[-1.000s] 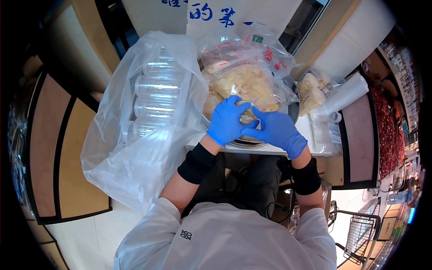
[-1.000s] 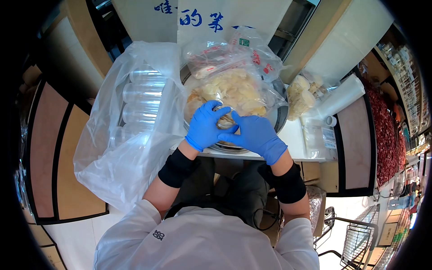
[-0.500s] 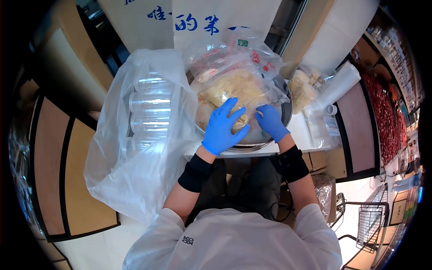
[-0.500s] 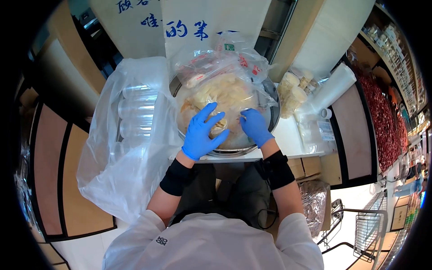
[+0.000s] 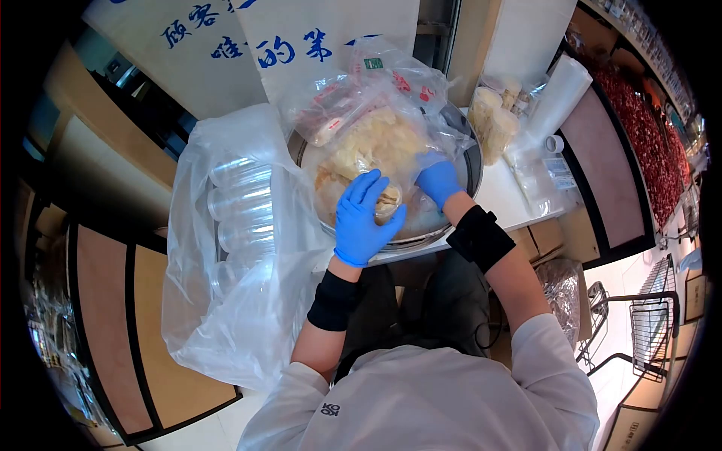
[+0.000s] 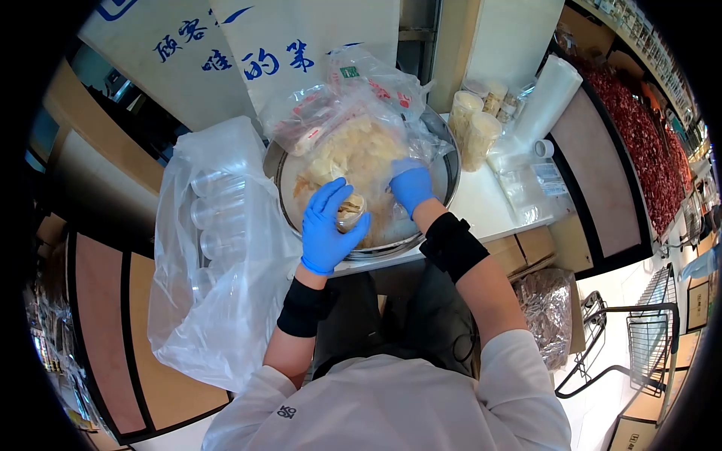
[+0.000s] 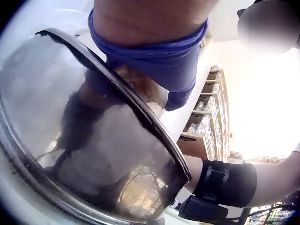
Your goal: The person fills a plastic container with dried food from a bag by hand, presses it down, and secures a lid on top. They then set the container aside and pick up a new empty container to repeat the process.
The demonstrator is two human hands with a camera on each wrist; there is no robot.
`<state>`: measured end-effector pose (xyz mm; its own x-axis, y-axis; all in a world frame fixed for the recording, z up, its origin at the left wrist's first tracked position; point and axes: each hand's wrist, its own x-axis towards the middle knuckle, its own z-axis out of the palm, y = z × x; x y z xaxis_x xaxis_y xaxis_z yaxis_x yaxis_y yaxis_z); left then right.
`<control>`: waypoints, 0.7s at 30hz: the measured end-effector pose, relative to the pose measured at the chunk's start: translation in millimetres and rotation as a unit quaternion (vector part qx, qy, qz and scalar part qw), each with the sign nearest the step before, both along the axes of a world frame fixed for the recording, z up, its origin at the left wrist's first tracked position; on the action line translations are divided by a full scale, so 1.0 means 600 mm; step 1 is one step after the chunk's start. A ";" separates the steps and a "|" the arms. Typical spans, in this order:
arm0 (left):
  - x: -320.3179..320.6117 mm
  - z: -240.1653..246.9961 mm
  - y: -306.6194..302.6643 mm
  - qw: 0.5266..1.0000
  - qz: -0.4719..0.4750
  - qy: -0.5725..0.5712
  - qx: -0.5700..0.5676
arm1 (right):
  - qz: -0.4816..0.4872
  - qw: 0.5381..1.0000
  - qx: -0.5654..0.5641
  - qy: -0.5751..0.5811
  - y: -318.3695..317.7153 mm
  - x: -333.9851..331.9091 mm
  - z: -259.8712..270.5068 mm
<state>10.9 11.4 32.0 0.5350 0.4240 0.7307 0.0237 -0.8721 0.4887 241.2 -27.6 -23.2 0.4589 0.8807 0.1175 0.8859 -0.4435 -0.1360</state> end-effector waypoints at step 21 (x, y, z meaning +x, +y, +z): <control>-0.007 -0.030 0.001 0.999 -0.003 -0.053 -0.001 | 0.232 0.972 -0.022 0.013 0.009 -0.047 0.010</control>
